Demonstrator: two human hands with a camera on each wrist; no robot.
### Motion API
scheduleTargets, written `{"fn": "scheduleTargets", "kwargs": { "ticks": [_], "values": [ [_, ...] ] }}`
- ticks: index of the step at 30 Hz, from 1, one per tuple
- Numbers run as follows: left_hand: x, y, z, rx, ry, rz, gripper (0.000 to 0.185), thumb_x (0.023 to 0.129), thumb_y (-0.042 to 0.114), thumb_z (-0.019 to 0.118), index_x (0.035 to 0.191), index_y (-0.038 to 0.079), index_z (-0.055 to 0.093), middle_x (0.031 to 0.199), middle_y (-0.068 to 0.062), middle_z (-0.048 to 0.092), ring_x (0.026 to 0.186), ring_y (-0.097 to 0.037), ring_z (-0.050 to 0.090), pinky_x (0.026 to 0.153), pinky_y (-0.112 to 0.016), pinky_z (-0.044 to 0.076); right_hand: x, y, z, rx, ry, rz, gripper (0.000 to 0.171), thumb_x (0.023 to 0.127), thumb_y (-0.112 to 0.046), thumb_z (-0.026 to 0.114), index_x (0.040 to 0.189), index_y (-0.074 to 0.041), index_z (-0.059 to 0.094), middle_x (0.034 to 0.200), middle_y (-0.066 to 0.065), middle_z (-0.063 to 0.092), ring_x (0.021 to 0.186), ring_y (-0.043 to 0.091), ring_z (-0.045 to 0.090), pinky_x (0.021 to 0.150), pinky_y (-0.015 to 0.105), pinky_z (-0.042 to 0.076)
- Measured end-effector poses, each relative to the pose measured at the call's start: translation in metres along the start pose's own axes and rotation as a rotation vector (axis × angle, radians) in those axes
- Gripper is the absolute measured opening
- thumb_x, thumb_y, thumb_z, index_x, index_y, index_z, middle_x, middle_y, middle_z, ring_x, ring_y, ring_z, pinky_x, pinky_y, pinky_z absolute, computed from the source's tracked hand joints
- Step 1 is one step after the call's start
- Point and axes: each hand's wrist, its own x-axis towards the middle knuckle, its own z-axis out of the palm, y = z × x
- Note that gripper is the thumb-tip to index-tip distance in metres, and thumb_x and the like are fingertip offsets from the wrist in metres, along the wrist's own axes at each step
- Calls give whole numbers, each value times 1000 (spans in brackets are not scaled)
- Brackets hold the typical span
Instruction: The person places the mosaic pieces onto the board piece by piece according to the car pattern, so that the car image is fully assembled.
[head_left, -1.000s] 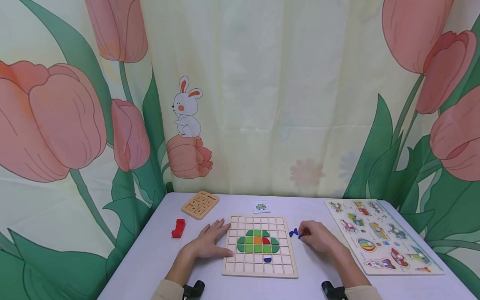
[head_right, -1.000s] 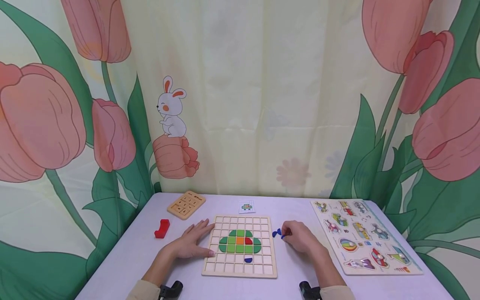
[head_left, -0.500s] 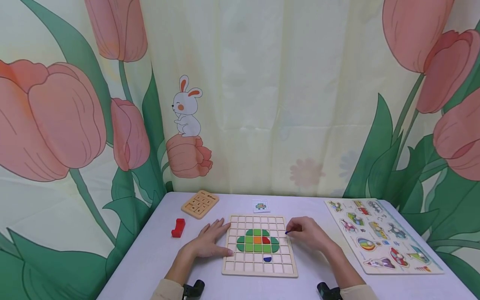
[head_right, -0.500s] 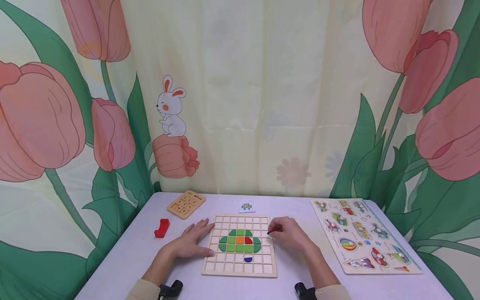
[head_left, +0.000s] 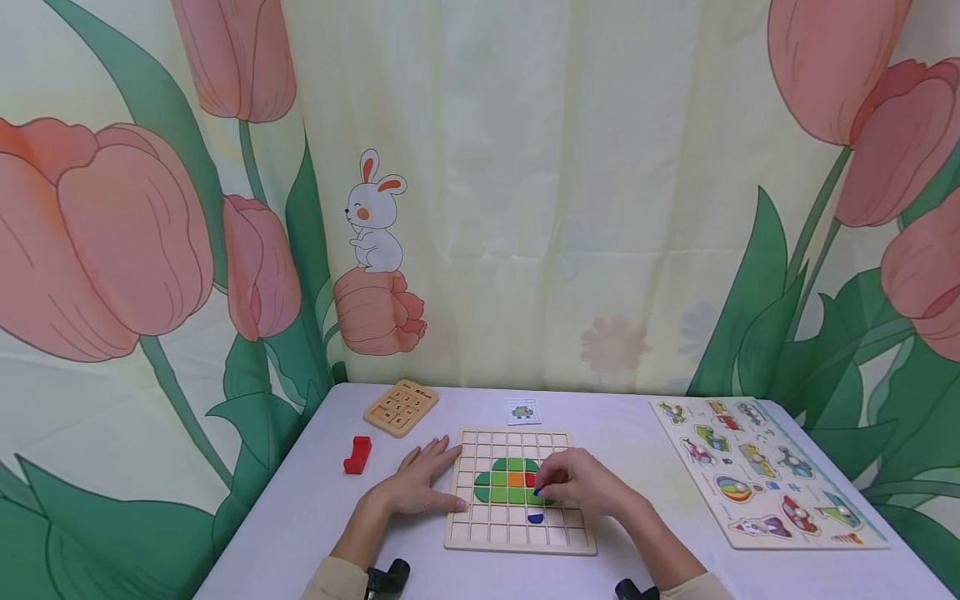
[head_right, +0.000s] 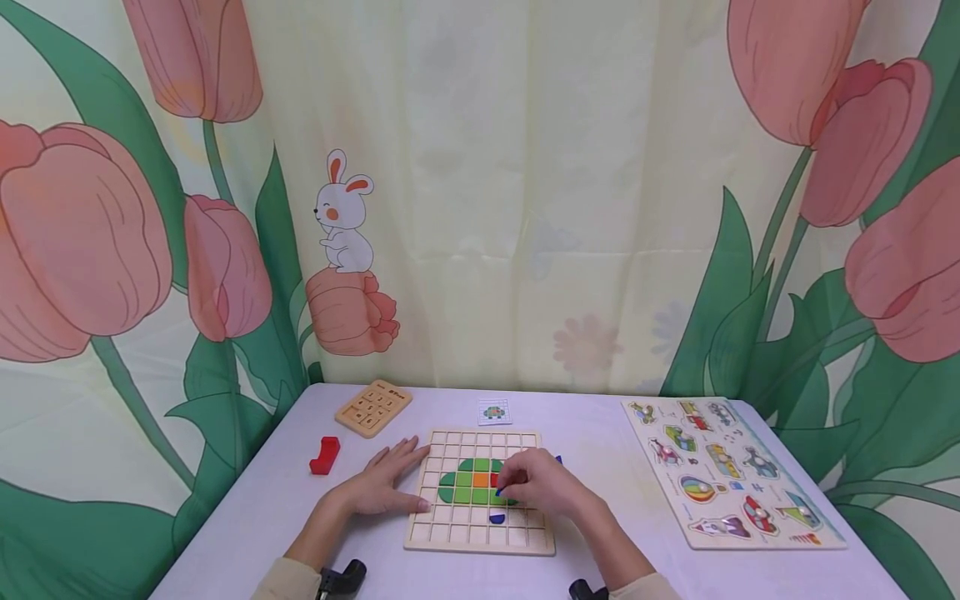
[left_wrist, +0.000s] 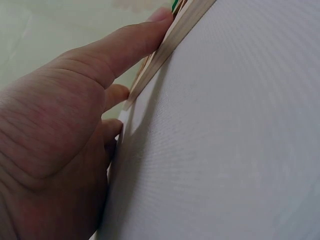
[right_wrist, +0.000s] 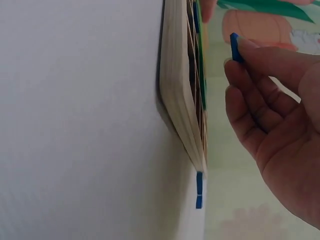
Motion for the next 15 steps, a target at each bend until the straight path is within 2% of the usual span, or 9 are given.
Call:
{"fn": "scheduleTargets", "kwargs": {
  "ticks": [6,15],
  "values": [
    [0,0,0,-4,0,-2,103,79,69,76,163,24,38,174,-9,21,164,-32,11,131,-61,4,0,-8,8,-58,-58,-53,9,93,-8,76,93,-17,78,92,-6,74,89,6,60,83,22,51],
    [1,-2,2,-1,-4,-11,103,77,70,76,162,25,38,174,-8,23,163,-32,12,131,-62,4,2,-11,15,-66,-110,-14,13,92,-6,78,90,-18,79,87,-9,73,79,6,62,76,19,54]
  ]
}}
